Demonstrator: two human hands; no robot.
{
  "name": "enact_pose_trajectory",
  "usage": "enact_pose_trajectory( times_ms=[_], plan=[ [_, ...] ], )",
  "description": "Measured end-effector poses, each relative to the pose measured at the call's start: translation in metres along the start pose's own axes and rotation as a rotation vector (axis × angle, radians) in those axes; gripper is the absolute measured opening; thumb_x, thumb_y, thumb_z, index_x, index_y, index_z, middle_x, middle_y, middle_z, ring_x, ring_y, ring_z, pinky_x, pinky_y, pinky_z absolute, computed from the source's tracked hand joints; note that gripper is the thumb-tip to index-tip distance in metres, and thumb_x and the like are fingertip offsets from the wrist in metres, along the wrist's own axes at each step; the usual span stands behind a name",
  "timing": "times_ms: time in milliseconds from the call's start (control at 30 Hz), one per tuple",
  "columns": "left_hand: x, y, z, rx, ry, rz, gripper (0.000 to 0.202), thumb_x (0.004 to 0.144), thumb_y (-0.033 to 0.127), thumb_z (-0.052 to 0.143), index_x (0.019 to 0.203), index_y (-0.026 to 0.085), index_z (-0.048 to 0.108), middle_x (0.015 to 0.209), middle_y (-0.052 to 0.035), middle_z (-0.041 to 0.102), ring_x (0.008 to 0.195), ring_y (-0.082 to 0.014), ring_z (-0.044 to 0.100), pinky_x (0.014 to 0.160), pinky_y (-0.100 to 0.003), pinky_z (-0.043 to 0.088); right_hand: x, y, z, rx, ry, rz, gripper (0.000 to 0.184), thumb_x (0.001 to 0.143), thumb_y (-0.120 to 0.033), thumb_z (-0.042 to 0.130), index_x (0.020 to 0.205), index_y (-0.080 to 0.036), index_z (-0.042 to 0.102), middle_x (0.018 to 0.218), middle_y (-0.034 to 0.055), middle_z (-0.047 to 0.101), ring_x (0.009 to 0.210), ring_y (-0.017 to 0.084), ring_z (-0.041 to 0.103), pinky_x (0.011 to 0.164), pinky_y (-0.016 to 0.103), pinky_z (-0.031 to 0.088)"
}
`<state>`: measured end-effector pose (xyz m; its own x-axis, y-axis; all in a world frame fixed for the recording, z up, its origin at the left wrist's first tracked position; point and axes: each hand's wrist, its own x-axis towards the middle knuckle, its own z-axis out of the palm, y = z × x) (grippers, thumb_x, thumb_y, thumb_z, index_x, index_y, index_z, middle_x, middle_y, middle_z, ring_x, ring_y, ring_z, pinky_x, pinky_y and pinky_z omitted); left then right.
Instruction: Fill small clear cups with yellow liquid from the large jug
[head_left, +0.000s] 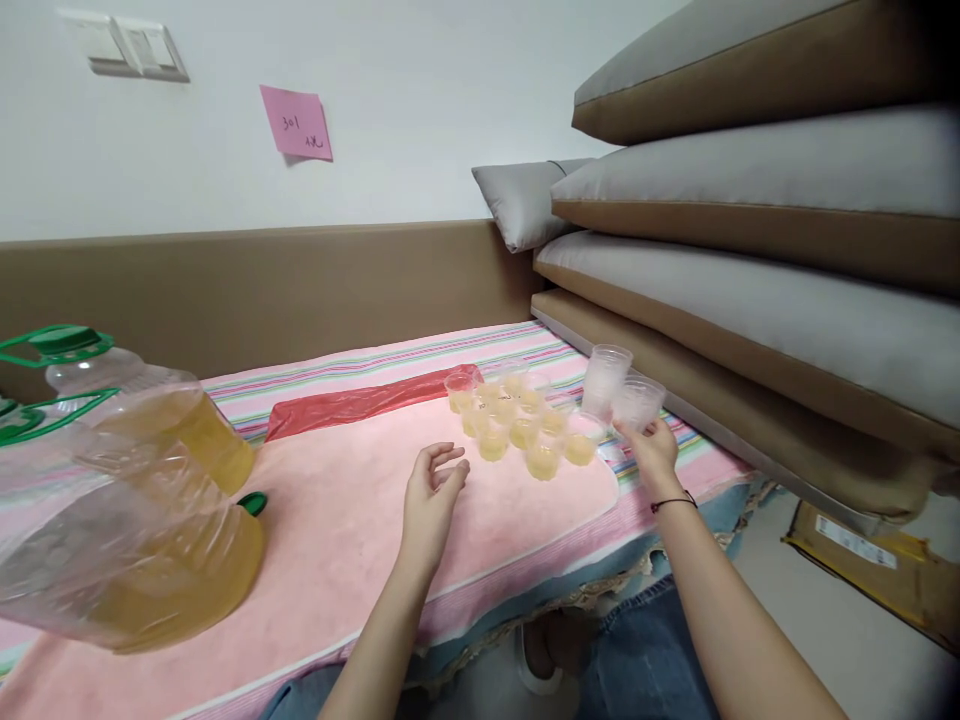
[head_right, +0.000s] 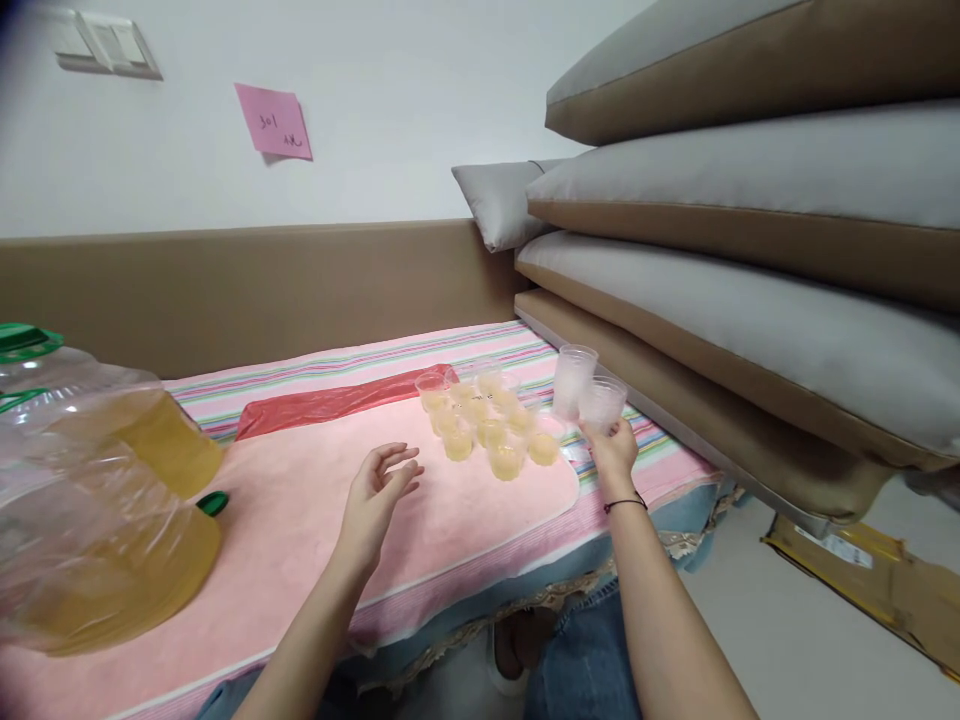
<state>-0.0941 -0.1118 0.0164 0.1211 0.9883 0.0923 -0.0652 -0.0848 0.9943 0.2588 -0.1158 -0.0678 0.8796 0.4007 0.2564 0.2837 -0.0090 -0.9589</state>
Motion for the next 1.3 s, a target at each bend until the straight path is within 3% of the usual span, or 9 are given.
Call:
enact_pose_trajectory(
  times_ms=[133, 200, 400, 500, 600, 700, 1133, 1300],
  plan=[
    [-0.006, 0.000, 0.006, 0.012, -0.017, 0.047, 0.040, 0.071, 0.042, 0.070, 0.102, 0.020, 0.057, 0.115, -0.0106, 0.066, 0.088, -0.0183, 0.067, 0.079, -0.034, 0.053, -0.013, -0.031, -0.018, 0.112, -0.019, -0.041, 0.052, 0.067, -0.050, 0.079, 0.097, -0.013, 0.056, 0.096, 0.0091, 0.062, 0.089, 0.024, 0.059, 0.084, 0.039, 0.049],
    [-0.010, 0.003, 0.010, 0.028, -0.031, 0.070, 0.037, 0.071, 0.041, 0.070, 0.099, 0.020, 0.059, 0.112, -0.0095, 0.067, 0.090, -0.0186, 0.066, 0.080, -0.033, 0.053, -0.029, -0.054, -0.024, 0.204, -0.130, -0.115, 0.061, 0.064, -0.059, 0.074, 0.101, -0.015, 0.055, 0.105, 0.0108, 0.063, 0.096, 0.026, 0.059, 0.087, 0.037, 0.047],
    [-0.016, 0.015, 0.010, -0.053, -0.100, 0.125, 0.039, 0.076, 0.046, 0.068, 0.105, 0.021, 0.057, 0.120, -0.0113, 0.065, 0.114, -0.0245, 0.059, 0.092, -0.038, 0.049, -0.102, -0.105, -0.010, 0.334, -0.778, -0.140, 0.060, 0.064, -0.060, 0.079, 0.102, -0.016, 0.063, 0.102, 0.0109, 0.067, 0.096, 0.028, 0.063, 0.081, 0.035, 0.053],
    [-0.016, 0.020, 0.005, -0.158, -0.132, 0.122, 0.048, 0.079, 0.050, 0.066, 0.114, 0.023, 0.049, 0.128, -0.0136, 0.063, 0.121, -0.0260, 0.056, 0.096, -0.042, 0.046, -0.133, -0.112, 0.001, 0.348, -1.082, -0.135, 0.059, 0.065, -0.053, 0.083, 0.108, -0.017, 0.064, 0.108, 0.0098, 0.066, 0.102, 0.029, 0.062, 0.086, 0.036, 0.052],
    [-0.017, 0.023, 0.001, -0.202, -0.145, 0.087, 0.053, 0.076, 0.047, 0.070, 0.116, 0.024, 0.045, 0.128, -0.0147, 0.064, 0.124, -0.0256, 0.056, 0.100, -0.043, 0.043, -0.148, -0.113, 0.006, 0.315, -1.258, -0.133, 0.057, 0.070, -0.050, 0.082, 0.111, -0.017, 0.062, 0.107, 0.0080, 0.065, 0.109, 0.030, 0.059, 0.091, 0.038, 0.050],
    [-0.018, 0.023, 0.001, -0.212, -0.139, 0.078, 0.059, 0.071, 0.041, 0.076, 0.116, 0.023, 0.043, 0.124, -0.0153, 0.066, 0.122, -0.0254, 0.058, 0.103, -0.043, 0.041, -0.152, -0.112, 0.005, 0.265, -1.294, -0.118, 0.056, 0.069, -0.052, 0.082, 0.108, -0.018, 0.061, 0.099, 0.0063, 0.064, 0.110, 0.030, 0.057, 0.091, 0.038, 0.050],
    [-0.014, 0.026, -0.006, -0.355, 0.040, 0.206, 0.055, 0.076, 0.042, 0.074, 0.119, 0.025, 0.044, 0.127, -0.0125, 0.065, 0.123, -0.0238, 0.058, 0.105, -0.044, 0.042, -0.142, -0.106, 0.001, 0.182, -1.305, -0.213, 0.060, 0.070, -0.053, 0.081, 0.113, -0.016, 0.062, 0.116, 0.0088, 0.061, 0.113, 0.030, 0.055, 0.093, 0.037, 0.047],
    [-0.012, 0.026, -0.009, -0.395, 0.035, 0.208, 0.053, 0.075, 0.040, 0.075, 0.117, 0.025, 0.046, 0.128, -0.0125, 0.064, 0.122, -0.0240, 0.058, 0.107, -0.045, 0.041, -0.142, -0.106, -0.001, 0.163, -1.288, -0.216, 0.061, 0.069, -0.055, 0.081, 0.112, -0.016, 0.063, 0.119, 0.0094, 0.061, 0.115, 0.030, 0.054, 0.093, 0.037, 0.048]
  ],
)
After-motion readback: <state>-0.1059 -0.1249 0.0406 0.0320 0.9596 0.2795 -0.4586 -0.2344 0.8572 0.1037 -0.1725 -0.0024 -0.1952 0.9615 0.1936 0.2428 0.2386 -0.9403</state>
